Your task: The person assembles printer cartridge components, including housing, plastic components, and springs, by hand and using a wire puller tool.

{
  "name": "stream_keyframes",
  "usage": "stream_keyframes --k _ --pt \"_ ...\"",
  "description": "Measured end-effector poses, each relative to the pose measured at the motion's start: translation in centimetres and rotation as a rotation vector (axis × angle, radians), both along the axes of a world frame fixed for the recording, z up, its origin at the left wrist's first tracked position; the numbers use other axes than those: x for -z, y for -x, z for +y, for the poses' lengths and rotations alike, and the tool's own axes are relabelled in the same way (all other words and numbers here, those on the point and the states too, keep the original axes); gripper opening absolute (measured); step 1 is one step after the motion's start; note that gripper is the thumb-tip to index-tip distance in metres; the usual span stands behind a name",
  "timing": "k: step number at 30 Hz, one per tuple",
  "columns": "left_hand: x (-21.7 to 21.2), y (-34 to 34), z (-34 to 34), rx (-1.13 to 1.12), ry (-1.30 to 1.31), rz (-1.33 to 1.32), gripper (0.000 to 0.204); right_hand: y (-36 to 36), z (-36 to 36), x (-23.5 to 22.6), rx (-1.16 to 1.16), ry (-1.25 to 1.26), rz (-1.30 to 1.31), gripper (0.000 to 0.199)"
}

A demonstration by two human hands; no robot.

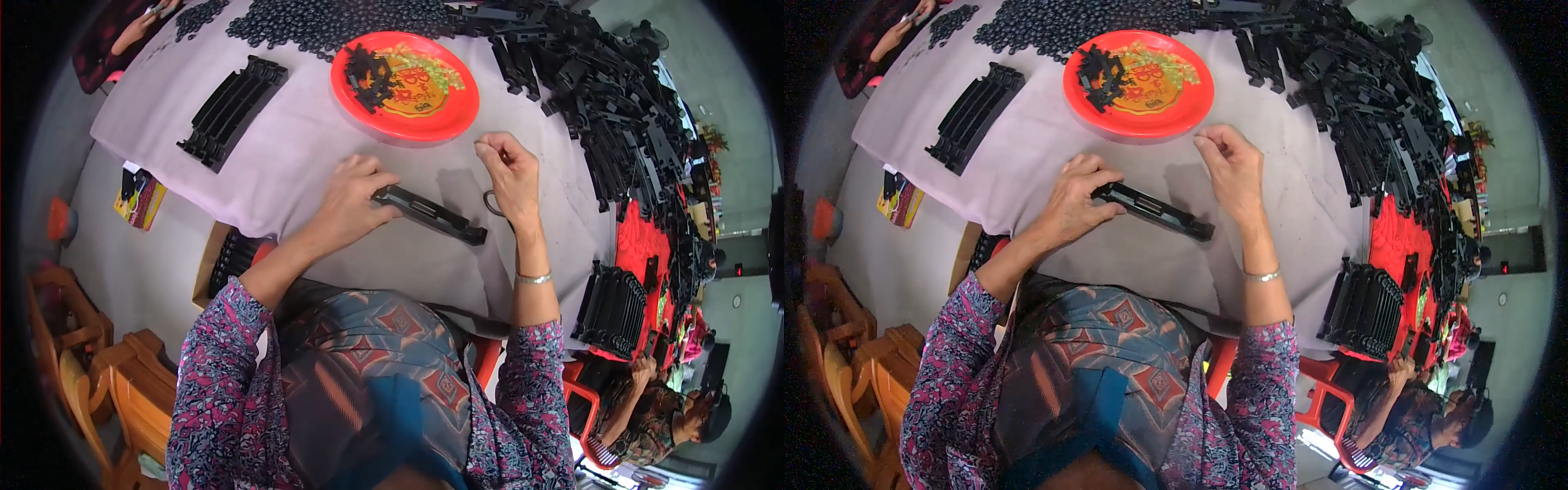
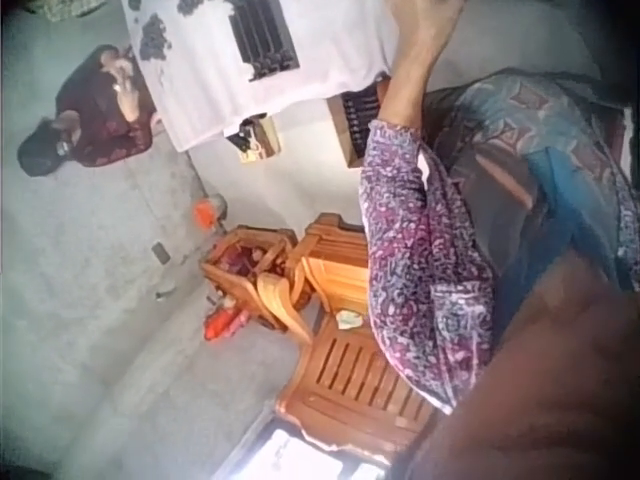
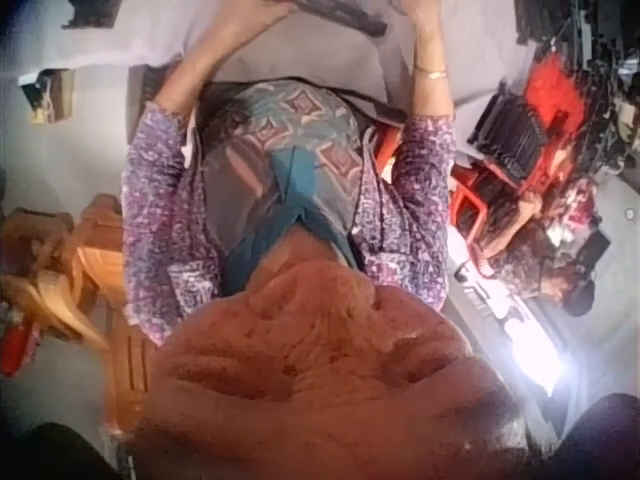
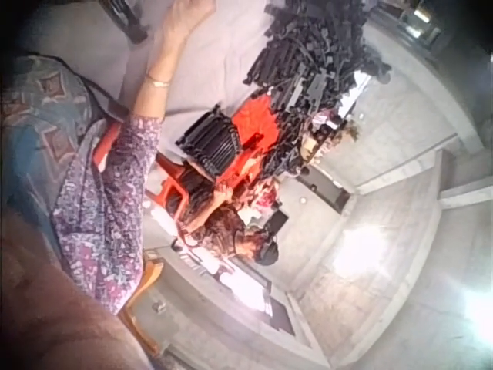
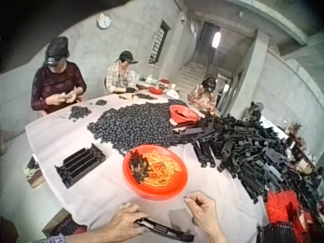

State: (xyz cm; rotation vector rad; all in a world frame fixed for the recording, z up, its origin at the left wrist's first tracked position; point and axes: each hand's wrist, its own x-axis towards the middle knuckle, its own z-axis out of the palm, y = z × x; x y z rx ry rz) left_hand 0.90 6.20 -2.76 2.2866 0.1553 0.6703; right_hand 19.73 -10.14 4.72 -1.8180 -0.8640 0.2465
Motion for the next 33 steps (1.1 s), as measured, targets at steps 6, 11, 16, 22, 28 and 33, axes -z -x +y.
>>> stream_keyframes --k 6,11,16,22,28,33 --pt "0.3 -0.3 0.0 0.019 0.031 -0.032 0.039 -2.0 7.0 2.1 -0.159 -0.054 -0.268 0.011" --pt "0.3 -0.2 0.0 0.021 0.045 0.003 0.039 -2.6 11.5 3.4 -0.244 0.059 -0.38 0.016" --pt "0.3 -0.1 0.0 0.003 0.019 -0.035 0.039 -3.4 14.3 4.8 -0.281 0.169 -0.502 0.02" --pt "0.0 -0.2 -0.2 0.017 0.038 -0.02 0.04 -3.2 14.9 5.5 -0.292 0.258 -0.534 0.024" --pt "0.2 0.2 0.0 0.015 0.054 -0.021 0.04 -4.5 14.5 4.7 -0.368 0.265 -0.43 0.013" --pt "-0.3 0.0 0.1 0.019 0.051 -0.023 0.04 -9.5 12.6 3.8 0.079 0.258 -0.657 0.009"
